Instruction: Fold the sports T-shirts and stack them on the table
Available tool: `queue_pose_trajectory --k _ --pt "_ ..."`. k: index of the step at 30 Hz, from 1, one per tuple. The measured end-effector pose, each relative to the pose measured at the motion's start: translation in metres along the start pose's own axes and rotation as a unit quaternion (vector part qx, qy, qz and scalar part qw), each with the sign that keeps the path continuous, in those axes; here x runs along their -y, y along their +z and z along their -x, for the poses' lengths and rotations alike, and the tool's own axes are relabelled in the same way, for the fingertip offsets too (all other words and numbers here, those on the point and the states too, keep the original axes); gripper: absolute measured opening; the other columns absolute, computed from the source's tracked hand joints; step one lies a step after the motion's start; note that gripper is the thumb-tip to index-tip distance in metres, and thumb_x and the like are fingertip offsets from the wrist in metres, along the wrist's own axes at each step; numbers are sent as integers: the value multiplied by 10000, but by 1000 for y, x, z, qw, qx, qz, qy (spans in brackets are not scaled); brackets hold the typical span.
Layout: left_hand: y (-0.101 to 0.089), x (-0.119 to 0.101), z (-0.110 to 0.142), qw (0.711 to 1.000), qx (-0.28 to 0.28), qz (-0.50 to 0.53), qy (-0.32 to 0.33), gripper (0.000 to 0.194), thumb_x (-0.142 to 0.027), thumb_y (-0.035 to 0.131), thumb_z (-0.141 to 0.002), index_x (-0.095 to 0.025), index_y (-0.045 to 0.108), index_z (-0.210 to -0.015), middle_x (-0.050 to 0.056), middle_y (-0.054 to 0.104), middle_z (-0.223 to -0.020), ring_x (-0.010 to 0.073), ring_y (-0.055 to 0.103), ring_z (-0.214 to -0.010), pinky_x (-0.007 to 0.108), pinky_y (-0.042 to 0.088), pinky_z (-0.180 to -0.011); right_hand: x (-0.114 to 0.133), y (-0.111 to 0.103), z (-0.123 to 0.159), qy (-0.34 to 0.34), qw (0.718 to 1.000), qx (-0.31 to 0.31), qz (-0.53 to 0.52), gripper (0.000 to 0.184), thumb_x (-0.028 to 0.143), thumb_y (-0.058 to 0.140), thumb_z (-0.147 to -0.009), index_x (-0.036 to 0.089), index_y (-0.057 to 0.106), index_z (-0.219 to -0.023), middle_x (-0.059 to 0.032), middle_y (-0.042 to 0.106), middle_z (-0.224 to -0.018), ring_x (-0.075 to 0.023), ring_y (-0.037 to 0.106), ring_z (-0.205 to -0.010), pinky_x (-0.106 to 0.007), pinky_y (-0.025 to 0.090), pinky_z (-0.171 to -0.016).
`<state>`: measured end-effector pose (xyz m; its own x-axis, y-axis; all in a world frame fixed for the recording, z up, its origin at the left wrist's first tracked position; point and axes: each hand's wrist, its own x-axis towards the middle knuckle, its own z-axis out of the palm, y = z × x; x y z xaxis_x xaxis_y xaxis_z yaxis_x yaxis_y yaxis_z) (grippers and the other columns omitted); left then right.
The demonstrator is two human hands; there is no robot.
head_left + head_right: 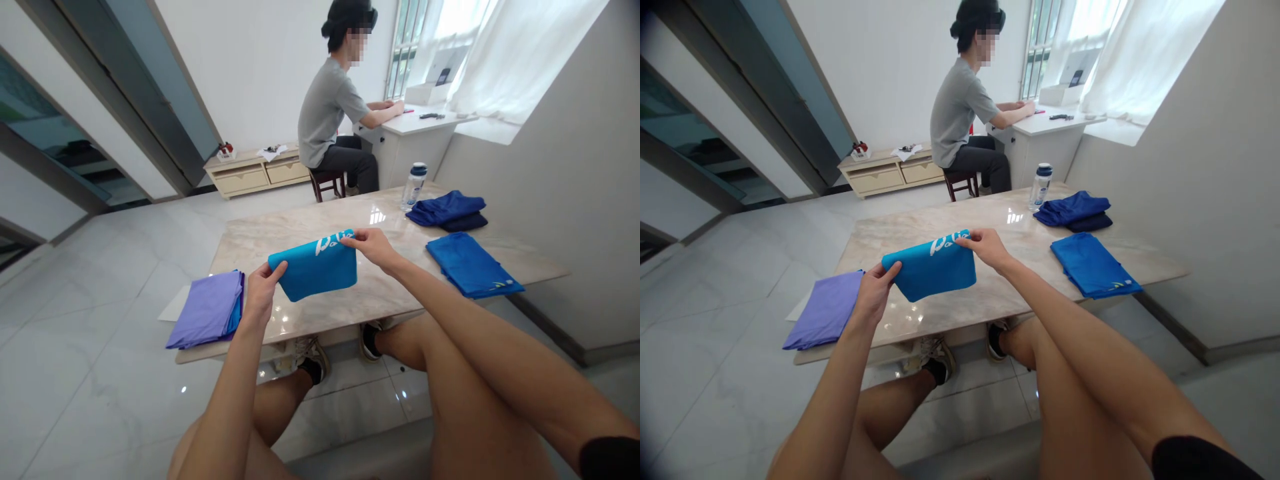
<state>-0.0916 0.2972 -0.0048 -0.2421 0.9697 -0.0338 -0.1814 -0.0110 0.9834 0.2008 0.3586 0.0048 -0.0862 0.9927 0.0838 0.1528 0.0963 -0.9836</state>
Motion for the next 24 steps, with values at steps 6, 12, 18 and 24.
queue_pose_trajectory --k 6,12,18,24 --pt "-8 4 22 998 -10 61 -30 579 -538 1029 -595 -186 857 -1022 104 845 -1128 279 741 -1078 369 573 -920 6 27 -4 6 998 -27 -65 473 561 869 -771 192 802 -1059 -72 839 -973 -270 765 -932 -361 611 -819" --pt "-27 10 23 993 -75 88 11 556 -518 1028 -582 -193 845 -994 78 834 -1108 261 717 -1131 372 556 -1012 6 39 -9 -16 996 48 -74 516 498 897 -755 190 765 -1147 -73 842 -1029 -254 767 -944 -374 617 -882" --pt "-42 -1 19 983 -129 -7 129 430 -483 940 -722 -201 815 -1022 75 796 -1194 290 677 -1259 390 541 -1108 29 47 -3 -88 996 -4 27 707 554 840 -826 205 678 -1419 -42 826 -959 -253 756 -950 -363 600 -869" --pt "-53 -1 17 974 -112 -81 179 384 -537 830 -846 -204 708 -993 113 712 -1378 297 636 -1355 381 506 -1163 47 40 7 -129 979 -15 156 428 599 818 -863 231 866 -1076 -71 835 -1053 -319 730 -1086 -390 560 -968"
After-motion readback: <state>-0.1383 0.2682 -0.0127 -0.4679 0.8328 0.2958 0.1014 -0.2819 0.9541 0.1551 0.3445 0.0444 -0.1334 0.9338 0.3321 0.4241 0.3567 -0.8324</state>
